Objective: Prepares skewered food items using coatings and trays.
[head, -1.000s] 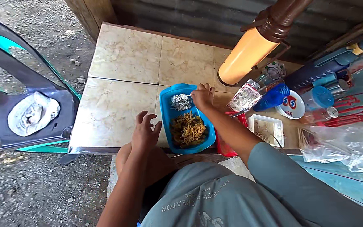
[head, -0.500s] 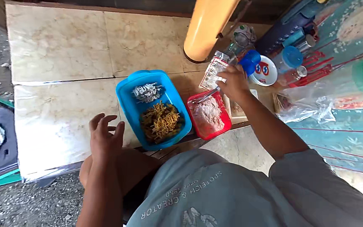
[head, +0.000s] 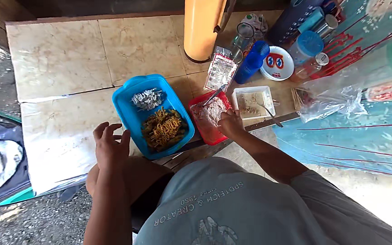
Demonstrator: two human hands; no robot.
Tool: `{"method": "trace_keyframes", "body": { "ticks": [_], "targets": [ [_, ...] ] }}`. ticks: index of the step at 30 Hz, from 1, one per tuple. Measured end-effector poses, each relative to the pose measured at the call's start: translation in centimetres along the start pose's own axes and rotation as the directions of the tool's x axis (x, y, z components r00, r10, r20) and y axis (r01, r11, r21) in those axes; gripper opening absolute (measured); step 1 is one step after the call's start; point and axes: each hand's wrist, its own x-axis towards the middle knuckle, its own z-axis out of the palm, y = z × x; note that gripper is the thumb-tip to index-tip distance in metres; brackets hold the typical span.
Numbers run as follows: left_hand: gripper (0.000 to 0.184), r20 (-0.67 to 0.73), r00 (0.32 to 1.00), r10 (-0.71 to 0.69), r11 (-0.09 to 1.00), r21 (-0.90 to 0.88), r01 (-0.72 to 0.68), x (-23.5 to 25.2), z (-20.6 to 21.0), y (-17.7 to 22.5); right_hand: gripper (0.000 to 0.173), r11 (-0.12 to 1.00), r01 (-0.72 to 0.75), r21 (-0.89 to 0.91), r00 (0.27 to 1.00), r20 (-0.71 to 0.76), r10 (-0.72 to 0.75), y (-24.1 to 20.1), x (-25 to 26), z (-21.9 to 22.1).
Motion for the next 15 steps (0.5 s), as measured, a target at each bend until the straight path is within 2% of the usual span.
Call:
{"method": "trace_keyframes", "body": {
  "ticks": [6, 10, 12, 15],
  "targets": [
    [0.034, -0.005, 1.0, -0.006, 1.0, 0.024, 0.006, 0.0, 0.3, 0.2, 0.018, 0.999, 0.019, -0.047, 0.999, -0.04, -0.021, -0.2, 0.8, 0.1],
    [0.036, 0.018, 0.999, -0.027, 0.999, 0.043, 0.026, 0.1, 0.0, 0.6, 0.016, 1.0, 0.012, 0.012, 0.978, -0.206, -0.009, 0.4, 0.1, -1.1],
    [0.035, 0.014, 1.0, -0.026, 0.999, 0.047, 0.025, 0.2, 0.0, 0.5, 0.016, 0.999, -0.013, 0.046, 0.981, -0.193, 0.022, 0.9, 0.0, -2.0],
    [0.034, 0.008, 1.0, -0.028, 0.999, 0.04, 0.028, 0.3, 0.0, 0.4, 0.018, 1.0, -0.024, 0.012, 0.996, -0.085, 0.025, 1.5, 0.1, -2.6]
  ]
}}
